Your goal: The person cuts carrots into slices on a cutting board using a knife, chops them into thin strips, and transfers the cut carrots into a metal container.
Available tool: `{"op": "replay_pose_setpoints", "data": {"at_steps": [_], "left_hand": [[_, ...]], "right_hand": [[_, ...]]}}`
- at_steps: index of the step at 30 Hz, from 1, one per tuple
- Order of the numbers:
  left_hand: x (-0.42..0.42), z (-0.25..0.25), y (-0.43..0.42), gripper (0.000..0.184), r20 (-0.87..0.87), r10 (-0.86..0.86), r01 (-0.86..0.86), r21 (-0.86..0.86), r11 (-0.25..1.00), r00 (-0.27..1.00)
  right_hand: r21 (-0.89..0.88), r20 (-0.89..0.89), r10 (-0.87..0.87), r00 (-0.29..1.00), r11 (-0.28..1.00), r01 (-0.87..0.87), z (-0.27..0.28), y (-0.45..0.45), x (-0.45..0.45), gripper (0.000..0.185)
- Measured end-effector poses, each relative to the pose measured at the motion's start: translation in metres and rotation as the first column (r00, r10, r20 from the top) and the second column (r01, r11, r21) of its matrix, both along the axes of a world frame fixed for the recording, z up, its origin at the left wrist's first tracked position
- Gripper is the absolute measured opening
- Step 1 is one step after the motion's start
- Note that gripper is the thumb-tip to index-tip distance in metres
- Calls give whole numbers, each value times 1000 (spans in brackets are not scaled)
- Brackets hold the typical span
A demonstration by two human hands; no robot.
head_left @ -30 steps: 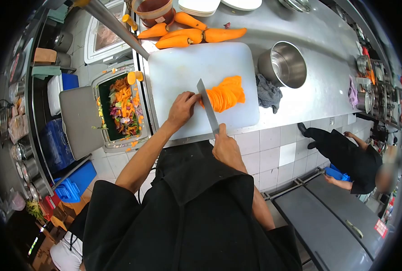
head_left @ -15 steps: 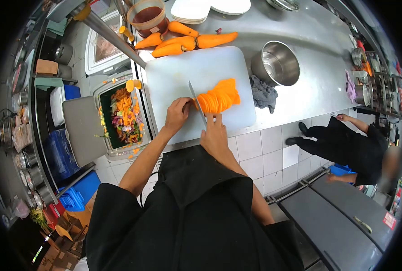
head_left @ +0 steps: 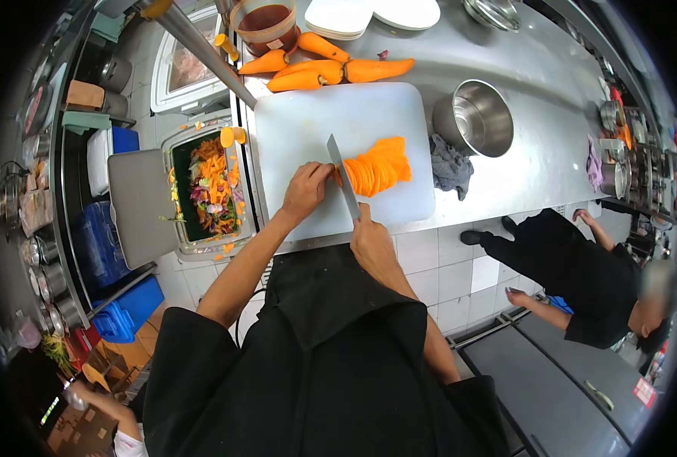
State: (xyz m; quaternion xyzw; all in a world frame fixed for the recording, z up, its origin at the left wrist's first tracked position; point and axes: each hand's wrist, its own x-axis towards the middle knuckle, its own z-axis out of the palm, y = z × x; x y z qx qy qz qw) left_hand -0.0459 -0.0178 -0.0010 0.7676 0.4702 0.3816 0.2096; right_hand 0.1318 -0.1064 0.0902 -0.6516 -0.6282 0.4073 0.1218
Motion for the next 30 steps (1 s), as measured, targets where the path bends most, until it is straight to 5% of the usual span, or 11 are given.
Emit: {"op": "replay_pose_setpoints", "data": {"at_steps": [10, 30], "left_hand": [[-3, -3, 0, 27, -90, -30, 28, -30, 999, 996], [-4, -3, 2, 25, -58, -25, 20, -71, 997, 998]], "right_hand": [[-55, 29, 91, 995, 995, -89, 44, -4, 15, 27], [-31, -48, 37, 998, 999, -38, 18, 6, -1, 22]]}}
